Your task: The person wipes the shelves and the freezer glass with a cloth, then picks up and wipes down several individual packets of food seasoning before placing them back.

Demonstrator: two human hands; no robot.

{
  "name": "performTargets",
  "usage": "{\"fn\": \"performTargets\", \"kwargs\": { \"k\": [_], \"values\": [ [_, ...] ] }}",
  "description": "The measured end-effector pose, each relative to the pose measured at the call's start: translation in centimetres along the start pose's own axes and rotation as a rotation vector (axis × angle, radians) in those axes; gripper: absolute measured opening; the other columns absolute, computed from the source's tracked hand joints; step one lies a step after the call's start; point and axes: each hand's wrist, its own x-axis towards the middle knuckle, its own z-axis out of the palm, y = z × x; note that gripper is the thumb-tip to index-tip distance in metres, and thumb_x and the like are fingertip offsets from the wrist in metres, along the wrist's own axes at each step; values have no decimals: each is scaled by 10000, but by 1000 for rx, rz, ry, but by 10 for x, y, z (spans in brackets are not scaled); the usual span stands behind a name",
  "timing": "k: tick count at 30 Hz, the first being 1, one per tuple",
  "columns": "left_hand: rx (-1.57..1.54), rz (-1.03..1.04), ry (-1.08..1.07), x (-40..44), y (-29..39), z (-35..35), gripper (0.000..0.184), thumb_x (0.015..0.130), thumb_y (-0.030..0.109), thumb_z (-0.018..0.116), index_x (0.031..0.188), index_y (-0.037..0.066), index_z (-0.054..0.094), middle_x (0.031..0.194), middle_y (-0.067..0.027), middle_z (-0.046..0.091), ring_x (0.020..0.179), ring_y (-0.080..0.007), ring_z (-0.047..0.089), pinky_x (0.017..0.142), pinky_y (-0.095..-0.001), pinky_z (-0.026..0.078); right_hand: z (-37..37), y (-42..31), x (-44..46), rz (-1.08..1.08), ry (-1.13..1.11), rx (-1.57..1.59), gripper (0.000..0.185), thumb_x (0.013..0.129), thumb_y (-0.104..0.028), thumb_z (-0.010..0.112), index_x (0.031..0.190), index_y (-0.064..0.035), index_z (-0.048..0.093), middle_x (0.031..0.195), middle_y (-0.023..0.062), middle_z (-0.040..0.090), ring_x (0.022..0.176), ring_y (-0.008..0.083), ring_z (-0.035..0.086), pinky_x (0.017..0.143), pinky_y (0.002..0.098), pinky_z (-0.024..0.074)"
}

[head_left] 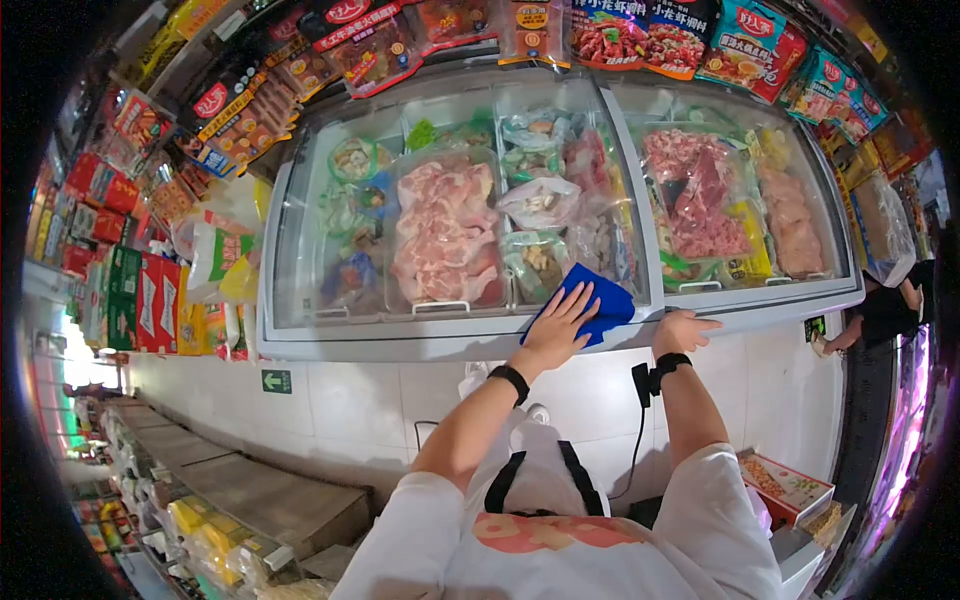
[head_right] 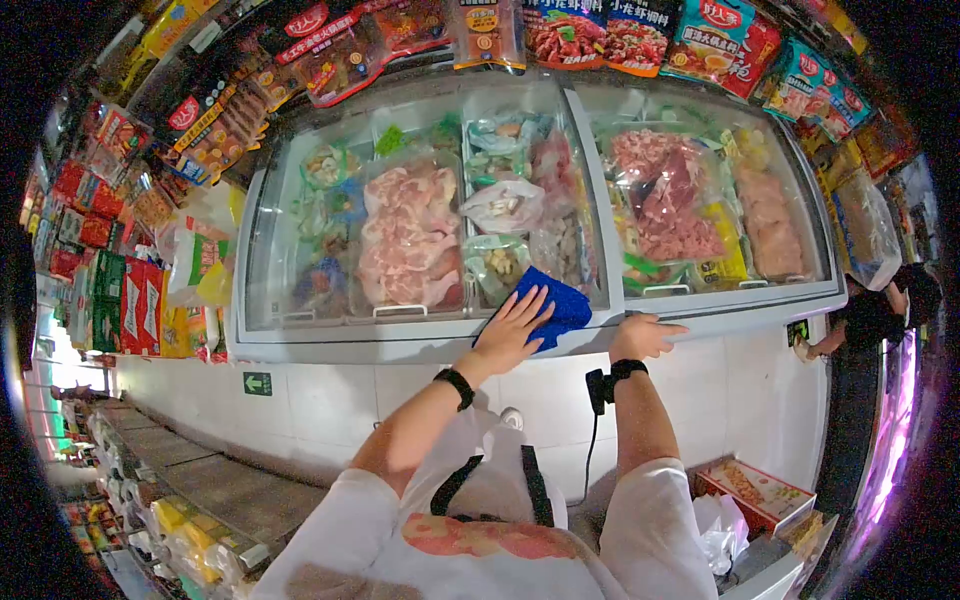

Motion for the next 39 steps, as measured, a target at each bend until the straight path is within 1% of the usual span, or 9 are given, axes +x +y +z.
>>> {"fn": "performTargets", "kwargs": {
  "k": [5, 15, 20, 23, 26, 31, 33, 36, 39],
  "values": [
    [-152, -14, 53, -42, -18, -16, 649, 850, 202, 576, 1435, 133, 305, 1508, -93, 236, 1399, -234, 204, 1151, -399, 149, 2, 1, 0, 4, -3, -2, 683, 927, -277, 403, 1469, -106, 24, 1216, 341, 357, 1032, 497, 494, 826, 536, 476],
    [36, -571, 295, -213, -119, -53, 627, 794, 111, 560, 1395, 124, 381, 1498, -100, 269, 1385, -273, 236, 1122, -444, 179, 0, 2, 0, -1, -7, 43, 690, 950, -360, 400, 1470, -110, 22, 1215, 350, 354, 1017, 512, 491, 817, 539, 480],
    [167, -645, 424, -217, -122, -24, 602, 786, 127, 564, 1365, 102, 401, 1482, -109, 301, 1370, -273, 269, 1114, -462, 185, 4, 3, 1, -8, 5, 47, 693, 950, -376, 393, 1470, -107, 22, 1229, 348, 349, 1023, 510, 492, 819, 539, 480],
    [216, -764, 658, -183, -102, 3, 587, 744, 139, 602, 1309, 70, 462, 1442, -123, 369, 1340, -297, 316, 1097, -487, 207, 14, 5, 6, -11, 48, -13, 695, 945, -387, 395, 1471, -110, 34, 1225, 341, 359, 1027, 504, 494, 821, 537, 479],
    [155, -567, 382, -135, -56, 5, 723, 676, 174, 655, 1348, 51, 420, 1479, -165, 283, 1374, -308, 258, 1093, -480, 216, 11, 5, 6, -6, 52, 15, 695, 939, -394, 403, 1471, -117, 53, 1223, 333, 372, 1021, 487, 508, 812, 527, 483],
    [-30, -322, 286, -82, -9, -1, 779, 678, 210, 682, 1380, 62, 377, 1476, -150, 298, 1373, -281, 272, 1118, -432, 196, 12, 6, 8, 19, 49, -22, 675, 938, -394, 400, 1469, -122, 85, 1191, 321, 416, 991, 463, 544, 793, 511, 488],
    [-41, -306, 278, -86, -19, -10, 778, 679, 210, 688, 1378, 65, 379, 1476, -141, 301, 1370, -274, 279, 1120, -425, 204, 22, 14, 13, -23, 86, -30, 647, 946, -418, 375, 1468, -139, 113, 1156, 315, 455, 957, 461, 568, 775, 514, 495],
    [25, 29, 80, -124, -71, -41, 855, 614, 168, 742, 1383, 92, 378, 1462, -110, 334, 1345, -243, 330, 1125, -391, 239, 21, 9, 13, 47, 124, -20, 607, 957, -436, 345, 1462, -160, 152, 1147, 324, 465, 930, 461, 580, 765, 532, 497],
    [-62, -152, -27, -185, -117, -68, 896, 593, 120, 746, 1401, 124, 360, 1475, -97, 314, 1361, -243, 301, 1122, -397, 229, 26, 13, 20, 9, 135, -7, 610, 957, -509, 264, 1455, -165, 179, 1142, 331, 469, 923, 476, 580, 764, 544, 496]
  ]
}}
